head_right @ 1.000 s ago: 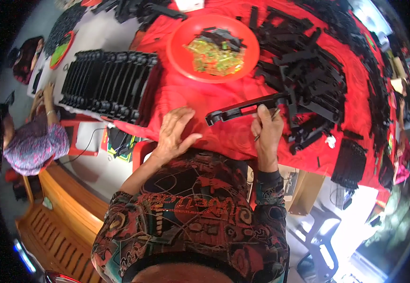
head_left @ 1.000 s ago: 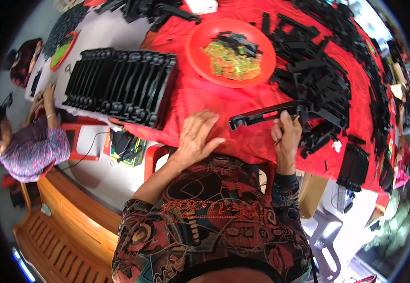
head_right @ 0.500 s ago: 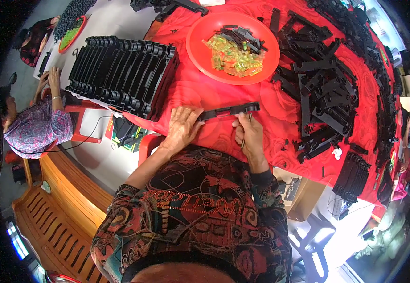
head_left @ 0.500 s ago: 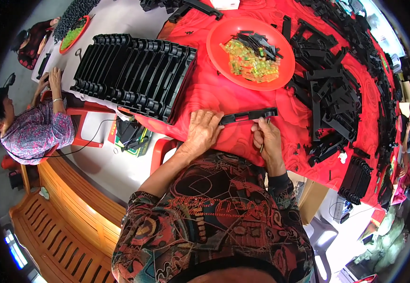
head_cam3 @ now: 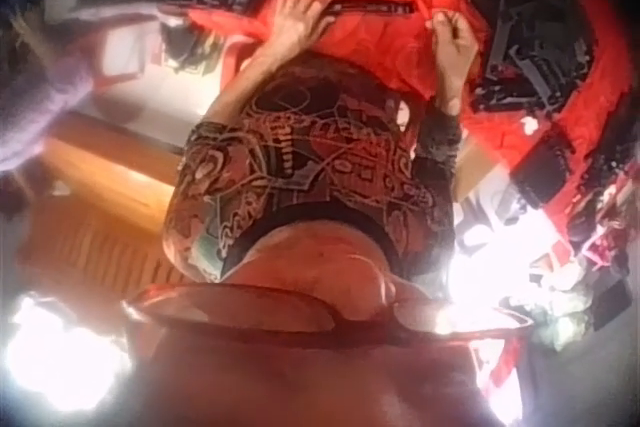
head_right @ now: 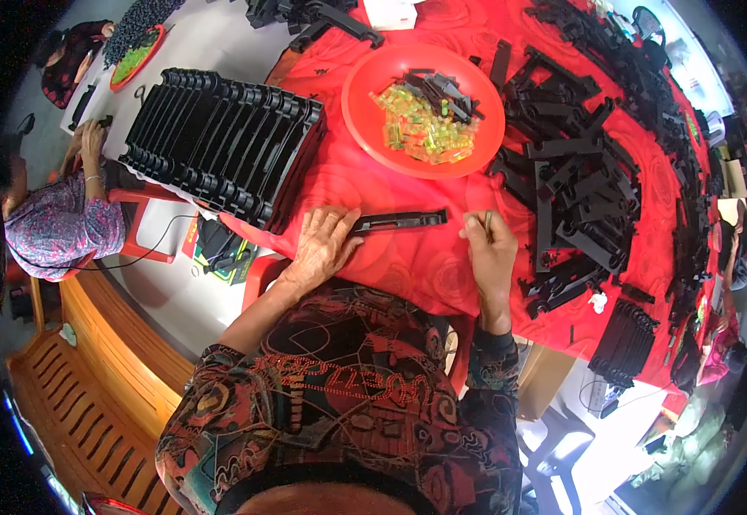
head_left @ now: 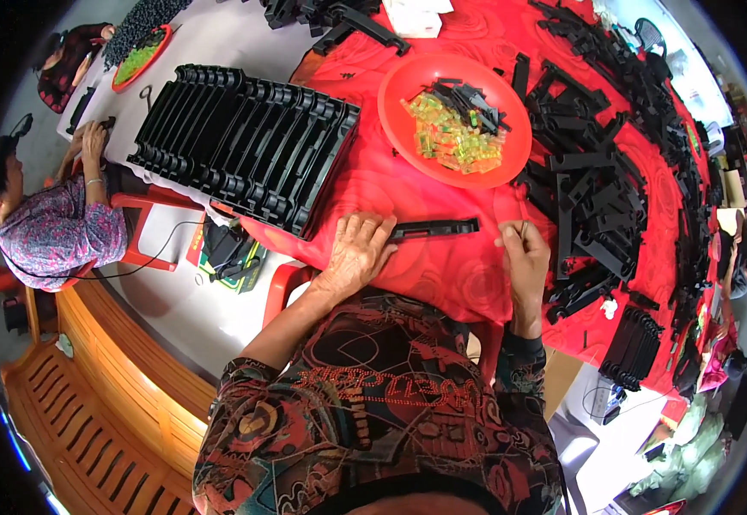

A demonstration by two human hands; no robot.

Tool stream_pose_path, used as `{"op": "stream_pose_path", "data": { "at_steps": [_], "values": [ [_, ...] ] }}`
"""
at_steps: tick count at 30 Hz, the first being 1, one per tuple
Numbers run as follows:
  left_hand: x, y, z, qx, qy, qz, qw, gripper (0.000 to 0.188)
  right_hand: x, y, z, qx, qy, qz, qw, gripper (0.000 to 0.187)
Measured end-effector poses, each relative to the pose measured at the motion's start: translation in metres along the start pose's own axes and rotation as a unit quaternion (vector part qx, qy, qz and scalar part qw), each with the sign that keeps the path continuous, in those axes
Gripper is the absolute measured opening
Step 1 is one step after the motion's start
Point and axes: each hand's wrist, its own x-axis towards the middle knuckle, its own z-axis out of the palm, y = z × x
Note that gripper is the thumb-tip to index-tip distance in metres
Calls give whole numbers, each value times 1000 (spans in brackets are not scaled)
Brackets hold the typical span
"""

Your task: The person assembles plastic components by fitting small pins and green pieces into black plastic parts by hand.

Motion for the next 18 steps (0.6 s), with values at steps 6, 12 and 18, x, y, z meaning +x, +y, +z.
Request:
{"op": "stream_pose_path", "data": {
  "at_steps": [6,12,18],
  "values": [
    [-7,-8,12,-25,49,16,998,42,59,-27,10,-228,18,-189,955,10],
    [-7,-8,12,-31,50,11,998,39,118,-24,34,-468,-17,-235,852,16],
    [-7,-7,10,-44,56,18,997,39,132,-39,75,-460,-63,-285,838,15]
  ]
}}
